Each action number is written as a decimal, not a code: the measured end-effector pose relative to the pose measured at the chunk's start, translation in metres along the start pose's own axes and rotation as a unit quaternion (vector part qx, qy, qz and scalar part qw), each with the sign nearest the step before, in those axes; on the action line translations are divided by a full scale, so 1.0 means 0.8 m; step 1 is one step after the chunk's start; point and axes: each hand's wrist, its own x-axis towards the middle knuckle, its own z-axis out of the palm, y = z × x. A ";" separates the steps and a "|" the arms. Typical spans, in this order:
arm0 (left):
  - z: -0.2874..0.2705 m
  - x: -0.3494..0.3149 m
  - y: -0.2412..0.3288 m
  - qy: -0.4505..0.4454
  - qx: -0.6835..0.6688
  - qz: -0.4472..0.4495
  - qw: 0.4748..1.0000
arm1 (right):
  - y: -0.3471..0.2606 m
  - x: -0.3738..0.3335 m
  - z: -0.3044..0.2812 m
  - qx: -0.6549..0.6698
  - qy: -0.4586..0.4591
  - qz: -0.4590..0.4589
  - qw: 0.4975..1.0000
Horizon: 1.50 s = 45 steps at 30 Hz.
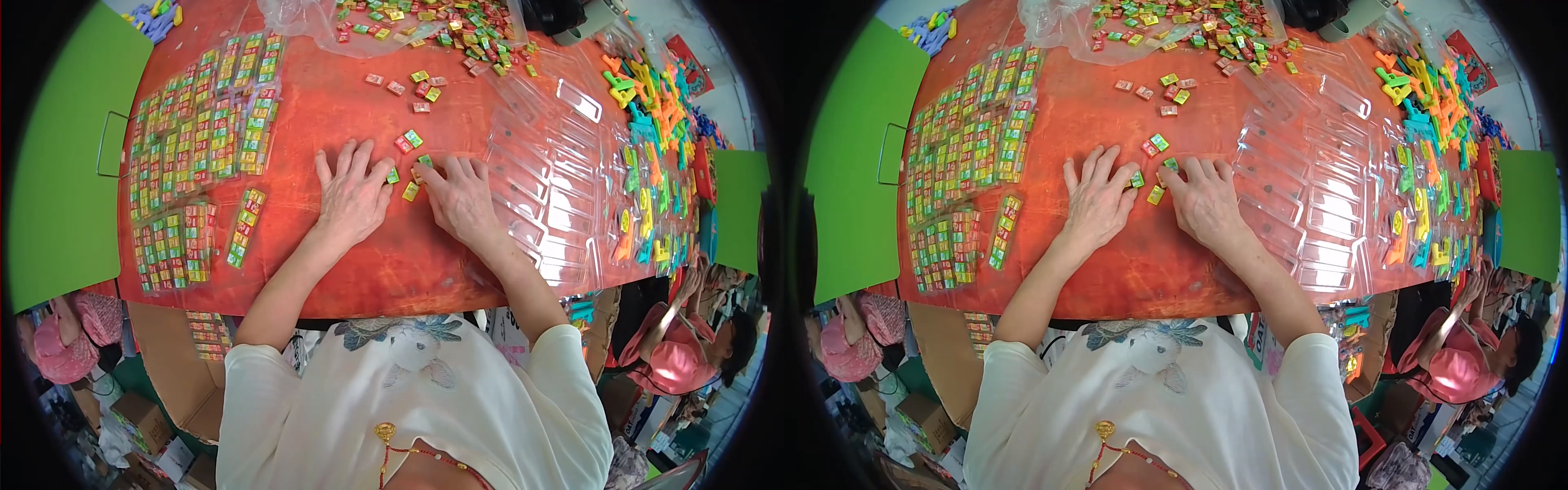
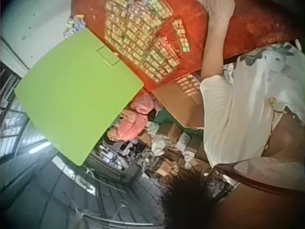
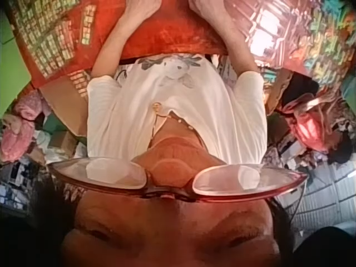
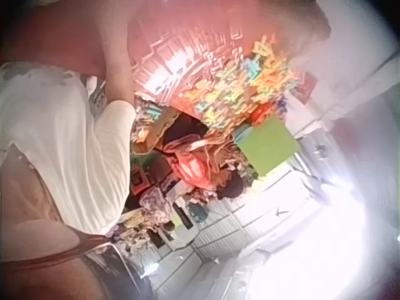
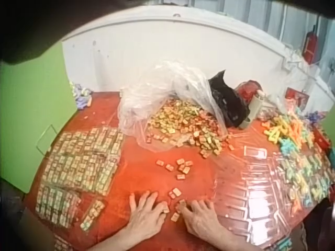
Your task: Arranging and sorting small plastic toy blocks on a factory workbench.
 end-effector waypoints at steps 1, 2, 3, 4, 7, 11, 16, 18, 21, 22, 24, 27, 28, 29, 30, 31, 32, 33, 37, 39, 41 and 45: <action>-0.002 -0.003 -0.001 -0.006 0.002 0.007 1.000 | -0.002 -0.004 -0.001 0.003 0.008 -0.004 1.000; -0.005 -0.007 -0.002 -0.008 0.001 0.007 1.000 | -0.004 -0.007 -0.002 0.004 0.007 -0.003 1.000; -0.008 -0.010 -0.003 -0.017 -0.015 0.013 1.000 | -0.006 -0.009 -0.003 0.014 0.003 0.004 1.000; -0.012 -0.011 -0.004 -0.025 -0.030 0.019 0.999 | -0.008 -0.011 -0.004 0.024 0.000 0.011 1.000; -0.026 -0.012 -0.007 -0.053 -0.044 0.022 0.997 | -0.011 -0.016 -0.012 0.035 -0.016 0.020 0.999; -0.039 -0.004 -0.016 -0.055 -0.030 0.024 0.998 | -0.027 -0.019 -0.026 0.031 -0.009 0.043 0.999; -0.040 0.003 -0.020 -0.051 0.031 0.045 0.997 | -0.044 -0.010 -0.004 0.017 0.002 0.023 1.000; -0.040 0.003 -0.020 -0.046 0.025 0.046 0.998 | -0.041 -0.004 0.002 0.013 0.022 0.013 1.000; -0.040 -0.001 -0.016 -0.050 0.017 0.037 0.998 | -0.037 0.002 0.003 0.015 0.008 0.023 1.000; -0.040 -0.002 -0.014 -0.060 0.014 0.031 0.998 | -0.036 0.004 0.003 0.030 0.007 0.021 0.999; -0.040 -0.003 -0.010 -0.064 0.011 0.022 0.998 | -0.035 0.007 0.000 0.045 0.004 0.017 0.999; -0.036 -0.006 -0.008 -0.042 -0.003 0.020 0.999 | -0.026 0.006 -0.014 0.044 0.016 0.056 0.997; -0.033 -0.007 -0.007 -0.014 -0.013 0.028 0.999 | -0.023 0.003 -0.014 0.043 0.015 0.056 0.997; -0.031 -0.007 -0.006 -0.014 -0.014 0.027 0.999 | -0.019 0.000 -0.012 0.025 -0.003 0.063 0.998; -0.028 -0.005 -0.003 -0.017 -0.009 0.028 0.999 | -0.015 -0.004 -0.009 0.007 -0.021 0.072 0.997; -0.025 -0.003 0.000 -0.020 -0.003 0.028 0.999 | -0.016 -0.007 -0.005 0.005 -0.021 0.074 0.997; -0.023 -0.001 0.004 -0.020 -0.004 0.030 0.999 | -0.019 -0.010 0.000 0.016 -0.009 0.077 0.997; -0.020 -0.001 0.008 -0.027 0.003 0.027 0.999 | -0.024 -0.010 0.004 0.028 0.004 0.076 0.997; -0.014 0.001 0.014 -0.025 -0.002 0.021 0.999 | -0.027 -0.007 0.000 0.098 -0.005 0.103 0.990; -0.016 0.004 0.012 -0.009 -0.041 0.016 0.999 | -0.013 -0.002 -0.001 0.065 0.011 0.088 0.994; -0.021 0.012 0.003 0.005 -0.075 0.012 0.997 | -0.001 0.008 -0.006 0.031 0.022 0.064 0.997; -0.015 0.033 -0.023 0.055 -0.087 0.017 0.995 | 0.014 0.010 0.000 0.016 -0.007 0.039 0.999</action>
